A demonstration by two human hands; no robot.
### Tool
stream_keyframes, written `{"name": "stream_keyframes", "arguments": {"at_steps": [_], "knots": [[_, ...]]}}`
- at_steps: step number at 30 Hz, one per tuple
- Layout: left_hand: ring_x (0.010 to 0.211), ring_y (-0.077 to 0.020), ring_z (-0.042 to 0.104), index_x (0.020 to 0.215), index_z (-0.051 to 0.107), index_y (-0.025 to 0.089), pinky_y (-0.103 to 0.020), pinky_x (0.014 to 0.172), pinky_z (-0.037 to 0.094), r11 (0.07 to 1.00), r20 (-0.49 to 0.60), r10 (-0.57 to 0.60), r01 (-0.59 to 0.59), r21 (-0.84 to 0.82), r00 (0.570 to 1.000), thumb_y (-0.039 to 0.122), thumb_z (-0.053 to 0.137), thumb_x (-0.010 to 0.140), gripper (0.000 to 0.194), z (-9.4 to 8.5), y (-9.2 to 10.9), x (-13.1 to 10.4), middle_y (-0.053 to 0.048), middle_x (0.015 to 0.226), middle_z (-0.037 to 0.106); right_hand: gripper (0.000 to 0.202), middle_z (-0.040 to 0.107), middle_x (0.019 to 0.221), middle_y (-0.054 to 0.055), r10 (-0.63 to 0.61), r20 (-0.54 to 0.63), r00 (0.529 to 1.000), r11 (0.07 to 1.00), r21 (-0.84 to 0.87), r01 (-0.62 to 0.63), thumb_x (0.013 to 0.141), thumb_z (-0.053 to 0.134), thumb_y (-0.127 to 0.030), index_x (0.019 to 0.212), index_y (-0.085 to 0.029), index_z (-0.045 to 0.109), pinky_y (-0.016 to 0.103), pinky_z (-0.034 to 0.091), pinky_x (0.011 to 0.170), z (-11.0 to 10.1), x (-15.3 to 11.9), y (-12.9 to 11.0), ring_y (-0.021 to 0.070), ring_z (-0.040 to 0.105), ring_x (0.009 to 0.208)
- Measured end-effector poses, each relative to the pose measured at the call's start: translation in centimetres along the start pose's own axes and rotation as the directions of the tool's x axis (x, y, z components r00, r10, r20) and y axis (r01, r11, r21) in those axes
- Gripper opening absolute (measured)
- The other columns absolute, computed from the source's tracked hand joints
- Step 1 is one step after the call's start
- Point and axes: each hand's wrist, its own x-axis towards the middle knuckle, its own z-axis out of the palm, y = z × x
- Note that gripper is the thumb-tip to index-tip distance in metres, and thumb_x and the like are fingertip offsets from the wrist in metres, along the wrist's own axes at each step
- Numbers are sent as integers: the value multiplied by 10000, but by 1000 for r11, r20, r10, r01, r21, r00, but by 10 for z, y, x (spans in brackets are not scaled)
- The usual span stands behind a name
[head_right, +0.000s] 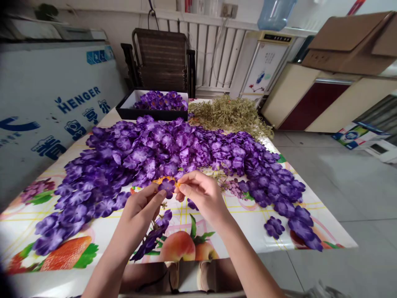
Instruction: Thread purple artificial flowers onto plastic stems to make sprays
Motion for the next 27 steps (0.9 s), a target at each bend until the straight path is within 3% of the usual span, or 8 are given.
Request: {"name": "stream_keyframes", "arguments": {"at_steps": [3, 6, 9, 16, 23, 27], "knots": [[512, -101, 288, 623, 341, 208, -234, 474, 220, 998, 40, 26, -28, 57, 999, 363, 461, 899, 338, 1, 2, -1, 68, 558, 303, 38, 611, 727, -3, -88, -6, 996, 990, -109, 87, 813, 641, -205, 784, -210, 618, 289, 486, 651, 4, -2, -6, 140, 598, 673], [526, -101, 287, 626, 350, 204, -234, 479, 225, 997, 79, 35, -40, 60, 996, 351, 457, 904, 332, 3, 4, -2, 66, 573, 298, 68, 557, 899, 29, -196, 28, 980, 940, -280, 196, 820, 607, -167, 773, -215, 615, 300, 456, 781, 5, -3, -8, 165, 569, 890], [534, -102, 287, 639, 363, 203, -233, 483, 228, 998, 99, 39, -44, 49, 994, 344, 459, 905, 316, 4, 6, -1, 65, 583, 303, 66, 549, 1010, 44, -166, 52, 985, 938, -299, 174, 831, 584, -170, 785, -216, 592, 306, 429, 866, 5, -2, -8, 178, 543, 1024], [533, -104, 290, 647, 370, 203, -236, 483, 222, 996, 116, 33, -43, 80, 993, 348, 440, 915, 313, 2, 7, -2, 67, 574, 298, 59, 567, 806, 1, -82, 51, 995, 929, -357, 95, 868, 545, -199, 813, -220, 542, 249, 412, 622, 8, -5, -7, 140, 528, 712], [533, -102, 304, 645, 351, 205, -237, 491, 221, 990, 122, 84, -97, 101, 989, 326, 422, 923, 311, 3, 6, -3, 69, 571, 310, 90, 529, 823, 9, -156, 73, 985, 859, -483, 172, 915, 456, -168, 846, -216, 489, 250, 409, 621, 9, -9, -7, 140, 513, 712], [525, -100, 300, 646, 352, 205, -234, 486, 215, 984, 120, 97, -113, 140, 988, 317, 416, 925, 307, 3, 4, -2, 72, 565, 308, 88, 520, 883, 26, -195, 122, 973, 799, -556, 230, 918, 432, -153, 863, -217, 458, 285, 436, 705, 9, -12, -5, 156, 530, 788]]}}
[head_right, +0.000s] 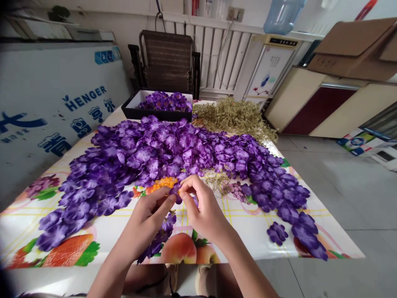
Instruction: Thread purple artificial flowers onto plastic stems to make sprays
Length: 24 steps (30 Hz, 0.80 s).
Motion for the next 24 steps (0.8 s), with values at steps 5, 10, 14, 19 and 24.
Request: {"name": "stream_keyframes", "arguments": {"at_steps": [5, 10, 14, 19, 24], "knots": [[528, -103, 369, 681, 426, 193, -233, 521, 254, 986, 25, 85, -87, 144, 996, 262, 391, 933, 264, 1, -3, 0, 63, 570, 394, 191, 490, 945, 34, -19, -52, 998, 1000, -25, 18, 855, 477, -111, 959, -242, 386, 332, 465, 779, 6, -3, 6, 184, 547, 888], [537, -109, 415, 735, 473, 189, -235, 547, 272, 963, 69, 104, -118, 243, 992, 237, 392, 926, 213, 2, -6, -2, 54, 588, 445, 215, 563, 873, 11, 93, 39, 995, 995, -46, -91, 830, 498, -102, 1003, -229, 483, 290, 472, 732, 1, 0, 6, 160, 579, 799], [485, -114, 403, 877, 554, 195, -235, 513, 257, 973, -37, 34, -25, 230, 999, 299, 362, 946, 229, -2, -8, -1, 72, 538, 405, 71, 601, 827, 14, 246, 29, 969, 958, -162, -238, 898, 449, -190, 890, -213, 515, 271, 470, 673, -22, 5, 10, 159, 608, 756], [448, -116, 351, 751, 530, 193, -248, 480, 205, 964, -104, -79, 103, 247, 991, 316, 384, 919, 255, -2, -12, 3, 74, 495, 356, 117, 634, 742, 9, 335, 106, 936, 910, -296, -292, 871, 492, -129, 848, -217, 566, 305, 432, 678, -39, -2, 19, 187, 611, 717], [461, -118, 348, 722, 534, 189, -247, 489, 189, 948, -20, -110, 111, 298, 994, 257, 396, 891, 228, 7, -13, 7, 63, 500, 370, 274, 637, 779, 38, 363, 158, 918, 878, -387, -281, 796, 445, 30, 794, -208, 580, 318, 386, 697, -22, -15, 28, 203, 582, 763]]}}
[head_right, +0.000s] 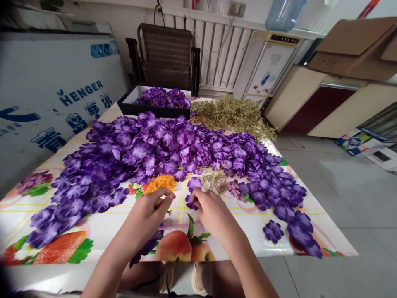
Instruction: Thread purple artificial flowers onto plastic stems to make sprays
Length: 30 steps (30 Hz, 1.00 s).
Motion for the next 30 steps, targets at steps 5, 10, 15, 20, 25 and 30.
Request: {"name": "stream_keyframes", "arguments": {"at_steps": [5, 10, 15, 20, 25, 30], "knots": [[441, -124, 334, 921, 605, 183, -240, 495, 199, 994, 35, -20, 16, 105, 999, 183, 433, 851, 186, 5, 1, 2, 84, 464, 335, 193, 607, 729, 4, 11, 19, 1000, 998, 66, -12, 853, 450, -47, 797, -215, 526, 279, 402, 658, -1, 7, 8, 168, 571, 694], [458, -136, 363, 1010, 621, 199, -248, 521, 198, 959, 57, -38, 21, 281, 998, 146, 470, 816, 252, 3, 2, 3, 79, 480, 348, 93, 641, 748, -1, 28, 37, 999, 987, 158, -33, 901, 454, -155, 869, -216, 517, 271, 438, 675, -22, 4, 6, 168, 614, 731], [450, -139, 369, 906, 603, 196, -247, 503, 201, 943, -101, -138, 162, 292, 985, 160, 441, 835, 181, -3, 1, 4, 70, 472, 365, 200, 685, 844, 23, -55, 248, 967, 995, 98, 31, 867, 475, -75, 864, -214, 619, 280, 432, 737, -5, -15, -20, 173, 619, 812], [437, -128, 341, 865, 570, 189, -230, 496, 218, 971, -218, -83, 128, 201, 972, 170, 439, 823, 139, -5, -2, 3, 91, 447, 312, 326, 654, 768, 101, 6, 140, 990, 1000, -5, -6, 739, 432, 75, 839, -159, 635, 340, 419, 674, 19, -19, -26, 224, 599, 749], [427, -110, 310, 888, 570, 180, -226, 474, 205, 1000, -143, 11, -14, -21, 990, 237, 432, 867, 151, -7, 2, -2, 103, 465, 285, 129, 683, 808, 50, -8, 77, 997, 961, 277, -14, 857, 489, -119, 848, -207, 582, 342, 487, 726, -7, -4, -3, 193, 647, 772], [478, -104, 302, 1065, 575, 196, -216, 491, 235, 974, 120, 159, -136, -180, 980, 259, 465, 894, 213, -7, 16, -10, 106, 504, 300, 123, 677, 673, 3, 74, 71, 995, 415, 905, -95, 768, 664, -252, 856, -202, 594, 326, 530, 715, -28, -2, 7, 171, 669, 694]]}}
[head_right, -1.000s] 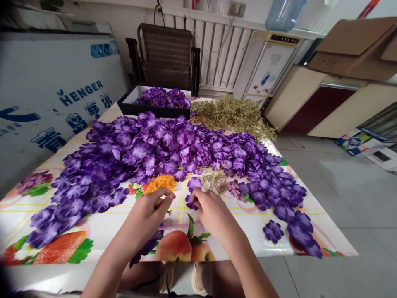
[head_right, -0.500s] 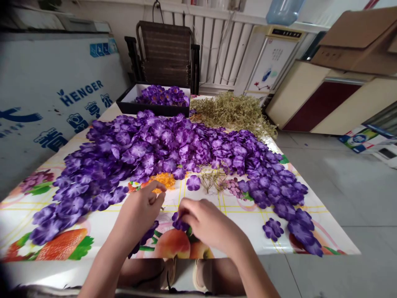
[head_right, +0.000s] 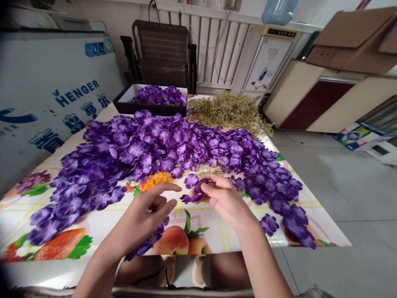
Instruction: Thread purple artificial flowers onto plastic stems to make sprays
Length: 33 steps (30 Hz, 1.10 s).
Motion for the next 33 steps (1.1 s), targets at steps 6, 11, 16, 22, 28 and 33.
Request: {"name": "stream_keyframes", "arguments": {"at_steps": [6, 11, 16, 22, 28, 33], "knots": [[510, -102, 337, 927, 587, 202, -227, 506, 251, 999, 116, 29, -27, -26, 993, 335, 490, 911, 166, 6, 5, 0, 91, 537, 351, 194, 668, 663, -8, 79, -12, 997, 983, 167, -76, 643, 786, -268, 760, -192, 651, 256, 523, 560, 7, -1, 5, 133, 631, 601], [562, -101, 332, 647, 442, 183, -231, 515, 254, 997, 127, 38, -29, -74, 991, 329, 401, 944, 333, 8, 8, 2, 58, 592, 361, 217, 663, 686, -20, 81, -52, 995, 979, 192, -70, 628, 812, -250, 769, -186, 661, 226, 501, 525, 7, 0, 4, 103, 609, 546], [524, -93, 308, 605, 443, 179, -228, 495, 236, 987, 96, -12, 27, -156, 995, 318, 471, 903, 330, 8, 9, 4, 64, 555, 338, 150, 692, 698, 1, -15, -112, 994, 986, 165, 34, 719, 768, -254, 794, -200, 650, 243, 503, 615, 3, 2, 2, 126, 630, 628], [456, -80, 207, 688, 581, 162, -221, 440, 139, 963, -85, -124, 100, -250, 989, 360, 593, 809, 233, 12, 0, 9, 98, 483, 259, 159, 720, 770, -10, -263, -174, 949, 957, 81, 279, 725, 773, -358, 786, -293, 642, 412, 492, 856, 0, -5, -7, 198, 668, 786], [447, -69, 204, 655, 542, 167, -214, 435, 138, 919, -62, -179, 145, -368, 982, 373, 647, 749, 249, 11, -2, 10, 106, 474, 266, 92, 618, 1260, 20, -243, 135, 960, 958, -124, 260, 744, 769, -333, 716, -278, 702, 478, 325, 1074, 14, -20, -18, 264, 481, 1276], [442, -62, 223, 646, 551, 161, -208, 426, 140, 900, 0, -158, 144, -411, 987, 335, 672, 727, 227, 8, 1, 8, 103, 471, 296, 72, 610, 1257, 33, -118, 161, 980, 974, -172, 145, 737, 777, -308, 740, -268, 718, 417, 368, 1028, 17, -19, -16, 241, 499, 1251]]}}
